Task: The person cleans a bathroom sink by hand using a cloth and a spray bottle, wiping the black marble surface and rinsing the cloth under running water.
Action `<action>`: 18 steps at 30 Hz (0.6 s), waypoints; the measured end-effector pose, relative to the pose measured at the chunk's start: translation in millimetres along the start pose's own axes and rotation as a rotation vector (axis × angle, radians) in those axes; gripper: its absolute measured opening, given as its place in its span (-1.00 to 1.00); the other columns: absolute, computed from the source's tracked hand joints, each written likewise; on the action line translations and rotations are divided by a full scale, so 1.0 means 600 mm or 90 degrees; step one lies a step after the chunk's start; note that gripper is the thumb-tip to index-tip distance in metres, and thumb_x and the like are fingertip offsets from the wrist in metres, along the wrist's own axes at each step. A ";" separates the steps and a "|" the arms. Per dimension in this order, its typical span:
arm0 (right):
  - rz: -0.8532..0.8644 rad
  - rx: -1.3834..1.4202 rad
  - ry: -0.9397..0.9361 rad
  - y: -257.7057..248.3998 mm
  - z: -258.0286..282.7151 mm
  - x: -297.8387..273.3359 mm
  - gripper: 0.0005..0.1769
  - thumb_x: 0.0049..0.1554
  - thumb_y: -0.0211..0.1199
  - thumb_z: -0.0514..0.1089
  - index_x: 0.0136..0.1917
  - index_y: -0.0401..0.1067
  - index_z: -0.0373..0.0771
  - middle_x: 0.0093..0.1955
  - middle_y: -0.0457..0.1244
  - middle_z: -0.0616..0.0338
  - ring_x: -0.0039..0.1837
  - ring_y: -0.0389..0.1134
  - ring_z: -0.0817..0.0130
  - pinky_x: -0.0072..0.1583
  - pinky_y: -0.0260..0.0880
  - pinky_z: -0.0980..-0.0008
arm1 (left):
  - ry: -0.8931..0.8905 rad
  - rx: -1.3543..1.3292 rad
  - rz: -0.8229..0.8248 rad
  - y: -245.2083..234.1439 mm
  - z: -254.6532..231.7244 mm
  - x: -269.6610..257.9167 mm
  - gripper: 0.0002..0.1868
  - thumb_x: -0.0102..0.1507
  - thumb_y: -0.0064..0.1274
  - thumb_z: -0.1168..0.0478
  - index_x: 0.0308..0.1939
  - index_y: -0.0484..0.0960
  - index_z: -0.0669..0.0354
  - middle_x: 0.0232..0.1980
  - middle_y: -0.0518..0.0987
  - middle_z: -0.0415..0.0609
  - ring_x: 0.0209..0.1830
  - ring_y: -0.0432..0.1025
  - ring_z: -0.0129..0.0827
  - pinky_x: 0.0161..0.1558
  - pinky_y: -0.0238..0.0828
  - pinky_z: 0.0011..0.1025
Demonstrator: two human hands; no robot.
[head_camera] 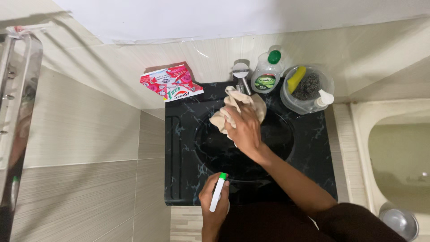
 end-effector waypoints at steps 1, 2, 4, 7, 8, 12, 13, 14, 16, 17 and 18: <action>-0.042 0.018 -0.028 -0.015 0.015 -0.003 -0.57 0.08 0.35 -0.35 0.23 0.43 -0.30 0.36 0.29 -0.36 0.36 0.34 -0.19 0.38 0.31 -0.03 | 0.002 0.000 -0.003 0.000 0.003 0.005 -0.84 0.26 0.09 0.40 -0.09 0.66 0.37 -0.12 0.68 0.08 -0.25 0.57 -0.33 -0.24 0.48 -0.44; -0.080 0.039 -0.048 -0.028 0.031 -0.010 -0.59 0.14 0.34 -0.34 0.26 0.42 -0.27 0.44 0.26 -0.39 0.40 0.34 -0.18 0.37 0.36 0.01 | -0.003 0.006 -0.003 -0.003 0.004 0.001 -0.84 0.26 0.10 0.40 -0.09 0.66 0.36 -0.13 0.68 0.07 -0.26 0.57 -0.34 -0.25 0.48 -0.45; -0.097 -0.055 -0.062 -0.031 0.033 0.021 -0.56 0.17 0.36 -0.29 0.32 0.43 -0.29 0.30 0.29 -0.27 0.38 0.32 -0.19 0.44 0.26 -0.10 | -0.039 0.006 0.016 0.001 0.011 0.001 -0.84 0.26 0.10 0.39 -0.09 0.66 0.36 -0.16 0.69 0.07 -0.32 0.53 -0.34 -0.31 0.43 -0.44; -0.050 -0.249 -0.031 -0.003 0.007 0.117 -0.50 0.05 0.46 -0.09 0.22 0.49 -0.35 0.16 0.29 -0.30 0.36 0.23 -0.24 0.40 0.10 -0.28 | -0.040 0.017 0.023 0.005 0.006 0.001 -0.83 0.25 0.11 0.38 -0.09 0.66 0.34 -0.16 0.69 0.05 -0.31 0.54 -0.37 -0.30 0.46 -0.45; 0.024 -0.299 -0.018 0.010 -0.005 0.139 -0.51 0.03 0.45 -0.07 0.17 0.51 -0.35 0.15 0.30 -0.28 0.34 0.23 -0.21 0.40 0.12 -0.23 | -0.032 0.023 0.019 0.004 0.003 0.002 -0.83 0.25 0.11 0.38 -0.09 0.66 0.34 -0.15 0.69 0.05 -0.29 0.56 -0.38 -0.28 0.48 -0.46; 0.177 -0.421 -0.018 0.045 -0.041 0.178 -0.55 -0.13 0.46 -0.05 0.03 0.58 -0.27 0.12 0.33 -0.15 0.30 0.21 -0.08 0.33 0.18 -0.10 | 0.005 -0.002 -0.009 -0.001 -0.002 -0.005 -0.82 0.27 0.10 0.36 -0.07 0.67 0.35 -0.09 0.68 0.07 -0.22 0.57 -0.36 -0.21 0.50 -0.44; 0.181 -0.434 -0.031 0.050 -0.048 0.184 -0.55 -0.18 0.46 -0.07 0.01 0.60 -0.22 0.12 0.34 -0.11 0.30 0.21 -0.04 0.31 0.20 -0.08 | -0.008 -0.010 -0.008 -0.002 0.004 -0.001 -0.83 0.28 0.10 0.35 -0.08 0.67 0.35 -0.09 0.69 0.06 -0.23 0.56 -0.36 -0.23 0.50 -0.44; 0.249 -0.451 -0.015 0.063 -0.061 0.189 -0.54 -0.16 0.45 -0.05 0.01 0.60 -0.25 0.15 0.33 -0.10 0.31 0.21 -0.04 0.28 0.21 -0.07 | -0.028 -0.015 -0.002 -0.005 0.010 -0.010 -0.84 0.28 0.10 0.34 -0.10 0.68 0.34 -0.10 0.69 0.06 -0.25 0.56 -0.35 -0.25 0.49 -0.44; 0.374 -0.488 0.014 0.084 -0.085 0.219 -0.52 -0.12 0.43 -0.01 0.03 0.59 -0.31 0.20 0.32 -0.08 0.34 0.21 -0.05 0.24 0.23 -0.06 | -0.050 0.003 0.008 -0.003 0.016 -0.015 -0.82 0.26 0.10 0.33 -0.09 0.68 0.34 -0.10 0.69 0.06 -0.26 0.56 -0.34 -0.24 0.49 -0.43; 0.414 -0.504 0.005 0.093 -0.088 0.222 -0.57 -0.06 0.38 -0.05 0.06 0.60 -0.28 0.22 0.34 -0.07 0.34 0.24 -0.05 0.25 0.24 -0.07 | -0.054 0.011 0.014 0.001 0.015 -0.013 -0.81 0.26 0.10 0.33 -0.09 0.67 0.34 -0.10 0.69 0.06 -0.26 0.57 -0.34 -0.24 0.50 -0.42; 0.455 -0.519 -0.003 0.105 -0.089 0.216 -0.61 0.00 0.34 -0.09 0.10 0.61 -0.25 0.23 0.35 -0.06 0.34 0.26 -0.05 0.26 0.25 -0.08 | -0.038 0.010 0.016 0.002 0.011 -0.014 -0.81 0.26 0.10 0.33 -0.08 0.67 0.34 -0.09 0.69 0.06 -0.23 0.57 -0.33 -0.21 0.50 -0.42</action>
Point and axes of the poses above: each hand's wrist, its own x-axis towards the middle knuckle, its own y-axis out of the palm, z = x × y, the point moved 5 cm from there along x, towards the middle knuckle
